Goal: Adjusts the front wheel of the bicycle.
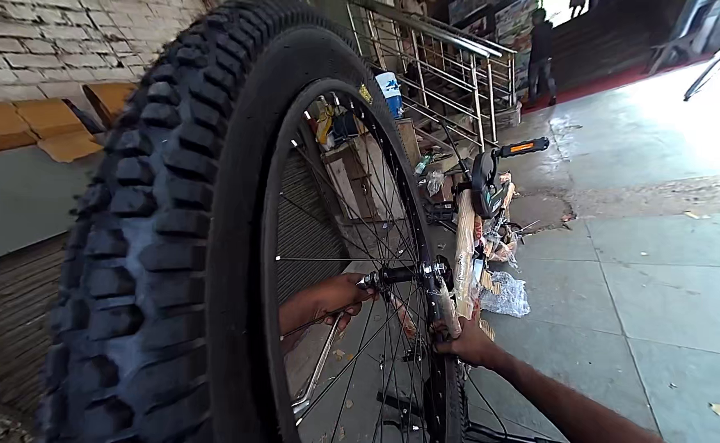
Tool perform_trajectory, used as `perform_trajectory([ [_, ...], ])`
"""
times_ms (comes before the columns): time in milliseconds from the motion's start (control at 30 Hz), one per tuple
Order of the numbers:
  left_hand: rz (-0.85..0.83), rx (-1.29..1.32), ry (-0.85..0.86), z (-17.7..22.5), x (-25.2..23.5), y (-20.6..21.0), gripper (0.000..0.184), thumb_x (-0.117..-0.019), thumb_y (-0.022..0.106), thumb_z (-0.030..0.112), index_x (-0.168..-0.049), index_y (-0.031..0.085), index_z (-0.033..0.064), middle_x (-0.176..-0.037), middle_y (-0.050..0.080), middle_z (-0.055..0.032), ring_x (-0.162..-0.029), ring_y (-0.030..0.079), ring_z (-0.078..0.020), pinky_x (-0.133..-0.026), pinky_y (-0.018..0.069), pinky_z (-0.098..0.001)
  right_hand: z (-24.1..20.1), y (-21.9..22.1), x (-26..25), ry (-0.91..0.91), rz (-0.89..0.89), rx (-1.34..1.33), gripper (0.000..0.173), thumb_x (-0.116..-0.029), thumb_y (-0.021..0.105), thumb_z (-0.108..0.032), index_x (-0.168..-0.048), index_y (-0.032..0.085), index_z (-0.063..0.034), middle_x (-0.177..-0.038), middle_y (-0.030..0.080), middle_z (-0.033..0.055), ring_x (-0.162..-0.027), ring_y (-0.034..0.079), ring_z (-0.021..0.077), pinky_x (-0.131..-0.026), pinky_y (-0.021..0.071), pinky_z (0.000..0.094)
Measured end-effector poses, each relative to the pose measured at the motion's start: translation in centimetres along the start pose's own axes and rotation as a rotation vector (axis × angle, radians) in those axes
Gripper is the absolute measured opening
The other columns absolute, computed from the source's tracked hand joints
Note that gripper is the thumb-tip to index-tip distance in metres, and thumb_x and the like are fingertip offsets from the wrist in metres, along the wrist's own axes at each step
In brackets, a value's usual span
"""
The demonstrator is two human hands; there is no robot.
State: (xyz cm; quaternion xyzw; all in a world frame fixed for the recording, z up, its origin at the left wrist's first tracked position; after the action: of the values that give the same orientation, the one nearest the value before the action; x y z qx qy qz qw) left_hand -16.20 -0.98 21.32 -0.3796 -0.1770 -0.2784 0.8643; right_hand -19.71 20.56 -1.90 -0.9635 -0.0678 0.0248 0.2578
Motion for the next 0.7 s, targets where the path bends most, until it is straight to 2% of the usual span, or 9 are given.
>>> perform_trajectory([
  [133,-0.058,-0.154,-0.057,1.5,0.2,-0.1,0.019,-0.1106,0.042,0.021,-0.120,0.054,0.0089,-0.060,0.038,-0.0001,-0.038,0.036,-0.0075,-0.034,0.0346,-0.0200,-0.1,-0.1,0.1,0.015,-0.001,-0.001,0.049,-0.0719,0.087,-0.043,-0.115,0.074,-0.0220,-0.108,0.075,0.0002,-0.101,0.070,0.0172,-0.092,0.0555,0.0489],
  [233,-0.116,-0.215,-0.104,2.1,-0.1,-0.1,0.013,-0.1090,0.044,0.018,-0.111,0.053,0.0080,-0.058,0.039,0.0004,-0.037,0.036,-0.0058,-0.034,0.0328,-0.0175,0.2,0.0,0.0,0.006,0.006,0.004,0.048,-0.0714,0.087,-0.043,-0.112,0.074,-0.0224,-0.108,0.075,-0.0006,-0.103,0.069,0.0171,-0.093,0.0546,0.0495],
  [300,0.035,-0.246,-0.004,2.2,0.1,0.0,0.011,-0.1083,0.048,0.018,-0.112,0.052,0.0084,-0.061,0.041,0.0000,-0.040,0.037,-0.0065,-0.036,0.0335,-0.0188,0.2,0.1,0.0,-0.012,0.010,0.014,0.048,-0.0709,0.088,-0.044,-0.111,0.075,-0.0231,-0.106,0.075,-0.0012,-0.103,0.070,0.0173,-0.093,0.0544,0.0504],
  [367,0.245,-0.260,0.162,2.0,0.7,-0.2,0.029,-0.1089,0.047,0.018,-0.137,0.049,0.0114,-0.076,0.055,-0.0073,-0.050,0.048,-0.0150,-0.045,0.0439,-0.0299,0.3,-0.1,0.0,-0.010,0.020,0.014,0.048,-0.0695,0.088,-0.045,-0.110,0.076,-0.0240,-0.104,0.075,-0.0009,-0.101,0.070,0.0176,-0.092,0.0549,0.0510],
  [433,0.359,-0.191,0.244,2.0,1.8,-0.1,0.038,-0.1107,0.038,0.022,-0.148,0.045,0.0156,-0.076,0.055,-0.0070,-0.049,0.047,-0.0147,-0.045,0.0424,-0.0290,0.3,-0.3,0.1,0.001,0.019,0.011,0.047,-0.0695,0.088,-0.046,-0.109,0.076,-0.0236,-0.101,0.075,0.0006,-0.097,0.070,0.0187,-0.089,0.0548,0.0521],
  [500,0.436,-0.096,0.315,1.5,2.1,-0.1,0.040,-0.1127,0.031,0.032,-0.142,0.051,0.0148,-0.071,0.051,-0.0045,-0.047,0.043,-0.0135,-0.042,0.0373,-0.0266,0.1,-0.2,0.1,-0.022,0.015,0.017,0.046,-0.0698,0.087,-0.049,-0.107,0.076,-0.0234,-0.096,0.075,0.0007,-0.093,0.070,0.0185,-0.085,0.0553,0.0525],
  [567,0.597,-0.102,0.452,0.5,1.4,-0.2,0.042,-0.1116,0.030,0.043,-0.130,0.057,0.0162,-0.069,0.050,-0.0050,-0.050,0.045,-0.0181,-0.044,0.0405,-0.0329,-0.1,-0.4,-0.1,-0.040,0.030,0.028,0.045,-0.0684,0.086,-0.051,-0.104,0.077,-0.0244,-0.092,0.074,-0.0006,-0.089,0.070,0.0174,-0.082,0.0559,0.0516],
  [633,0.866,-0.123,0.680,-0.4,0.7,0.3,0.039,-0.1106,0.033,0.042,-0.127,0.059,0.0172,-0.073,0.052,-0.0031,-0.055,0.050,-0.0162,-0.048,0.0444,-0.0339,0.0,-0.5,-0.3,-0.035,0.031,0.022,0.045,-0.0685,0.086,-0.050,-0.104,0.077,-0.0239,-0.092,0.074,0.0001,-0.089,0.070,0.0182,-0.082,0.0555,0.0520],
  [700,1.101,-0.046,0.882,-1.4,-0.9,1.4,0.040,-0.1102,0.036,0.042,-0.133,0.056,0.0163,-0.100,0.063,0.0005,-0.083,0.061,-0.0067,-0.073,0.0538,-0.0286,0.1,-0.5,-0.3,-0.040,0.029,0.006,0.044,-0.0687,0.087,-0.047,-0.104,0.077,-0.0237,-0.093,0.074,0.0001,-0.089,0.070,0.0179,-0.082,0.0554,0.0515],
])
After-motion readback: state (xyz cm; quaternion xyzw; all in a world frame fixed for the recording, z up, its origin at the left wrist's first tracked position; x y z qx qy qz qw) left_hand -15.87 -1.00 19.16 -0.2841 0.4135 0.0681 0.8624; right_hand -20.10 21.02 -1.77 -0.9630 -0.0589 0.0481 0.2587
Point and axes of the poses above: each hand's wrist, its own x-axis away from the middle knuckle, its own y-axis out of the palm, z = x × y, the point moved 9 cm from there along -x, towards the middle knuckle
